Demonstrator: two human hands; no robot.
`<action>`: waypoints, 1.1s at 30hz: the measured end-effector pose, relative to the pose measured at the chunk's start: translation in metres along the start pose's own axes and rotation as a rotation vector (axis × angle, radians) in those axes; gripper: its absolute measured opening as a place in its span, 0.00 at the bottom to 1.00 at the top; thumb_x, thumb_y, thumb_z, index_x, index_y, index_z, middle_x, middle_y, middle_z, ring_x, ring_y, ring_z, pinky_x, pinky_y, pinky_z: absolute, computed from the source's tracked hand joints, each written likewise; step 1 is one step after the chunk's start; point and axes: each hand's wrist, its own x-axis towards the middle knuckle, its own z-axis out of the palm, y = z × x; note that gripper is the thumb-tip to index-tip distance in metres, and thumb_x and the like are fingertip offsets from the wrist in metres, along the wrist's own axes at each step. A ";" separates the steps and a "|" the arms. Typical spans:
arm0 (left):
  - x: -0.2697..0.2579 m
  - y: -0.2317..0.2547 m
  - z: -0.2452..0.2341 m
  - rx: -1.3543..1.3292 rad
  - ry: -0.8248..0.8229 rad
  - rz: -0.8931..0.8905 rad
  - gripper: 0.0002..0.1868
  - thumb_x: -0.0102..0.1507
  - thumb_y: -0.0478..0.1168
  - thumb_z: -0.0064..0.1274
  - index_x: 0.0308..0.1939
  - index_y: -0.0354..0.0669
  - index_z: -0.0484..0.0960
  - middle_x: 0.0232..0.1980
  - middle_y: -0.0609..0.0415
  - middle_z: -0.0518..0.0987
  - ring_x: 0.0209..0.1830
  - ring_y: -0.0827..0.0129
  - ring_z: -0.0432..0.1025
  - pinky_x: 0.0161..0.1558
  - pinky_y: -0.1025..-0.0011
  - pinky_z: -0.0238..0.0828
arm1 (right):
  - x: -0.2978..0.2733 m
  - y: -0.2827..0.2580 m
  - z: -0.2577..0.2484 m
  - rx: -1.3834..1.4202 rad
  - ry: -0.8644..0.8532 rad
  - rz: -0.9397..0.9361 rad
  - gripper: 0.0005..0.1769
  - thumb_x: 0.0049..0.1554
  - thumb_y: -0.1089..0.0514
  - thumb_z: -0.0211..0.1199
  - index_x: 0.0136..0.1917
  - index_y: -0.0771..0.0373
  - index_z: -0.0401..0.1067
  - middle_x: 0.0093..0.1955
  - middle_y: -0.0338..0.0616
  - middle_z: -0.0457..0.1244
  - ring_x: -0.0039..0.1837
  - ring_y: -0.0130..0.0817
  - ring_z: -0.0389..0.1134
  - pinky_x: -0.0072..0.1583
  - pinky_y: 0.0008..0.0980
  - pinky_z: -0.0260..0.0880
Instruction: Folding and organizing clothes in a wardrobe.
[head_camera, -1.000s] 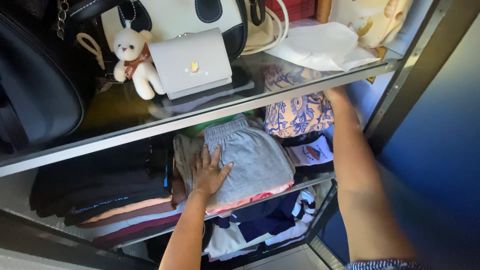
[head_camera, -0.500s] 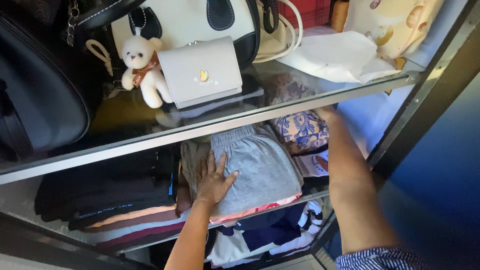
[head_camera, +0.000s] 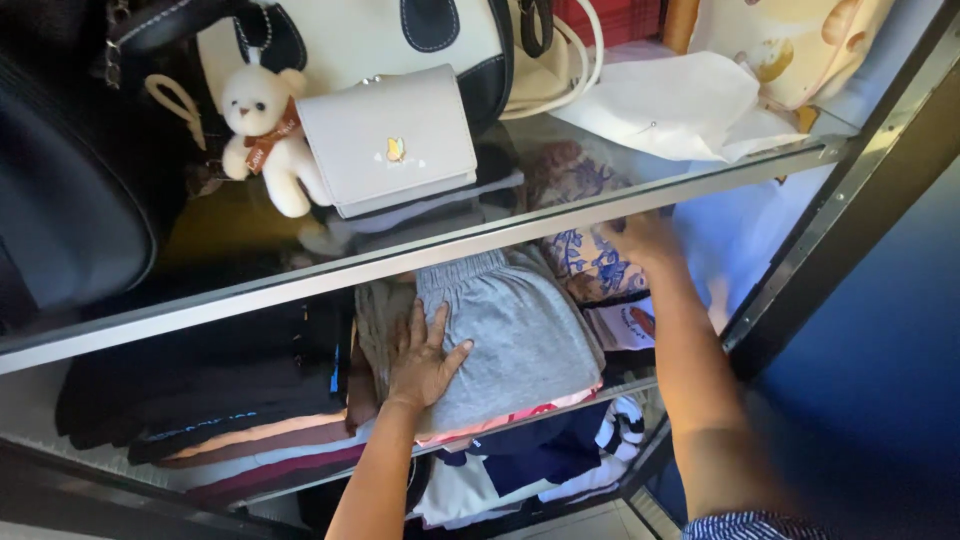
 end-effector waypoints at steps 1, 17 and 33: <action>-0.003 0.003 -0.002 -0.001 -0.004 0.002 0.48 0.61 0.77 0.37 0.80 0.63 0.51 0.84 0.42 0.39 0.81 0.33 0.38 0.75 0.42 0.36 | 0.001 0.014 0.015 -0.002 -0.002 0.004 0.26 0.59 0.43 0.59 0.65 0.59 0.74 0.69 0.56 0.65 0.73 0.57 0.62 0.75 0.51 0.58; -0.005 0.020 -0.018 0.046 -0.014 -0.053 0.47 0.61 0.75 0.38 0.80 0.67 0.52 0.84 0.45 0.42 0.81 0.35 0.38 0.74 0.39 0.37 | 0.040 0.086 0.096 0.140 -0.218 -0.119 0.48 0.50 0.45 0.74 0.74 0.68 0.59 0.76 0.66 0.54 0.77 0.61 0.53 0.73 0.45 0.55; -0.003 0.016 -0.013 0.069 -0.075 -0.102 0.48 0.60 0.78 0.37 0.80 0.69 0.48 0.85 0.48 0.38 0.82 0.38 0.34 0.75 0.40 0.34 | -0.002 -0.004 0.058 -0.208 -0.054 -0.060 0.40 0.62 0.31 0.53 0.78 0.54 0.58 0.81 0.57 0.47 0.81 0.61 0.42 0.75 0.66 0.40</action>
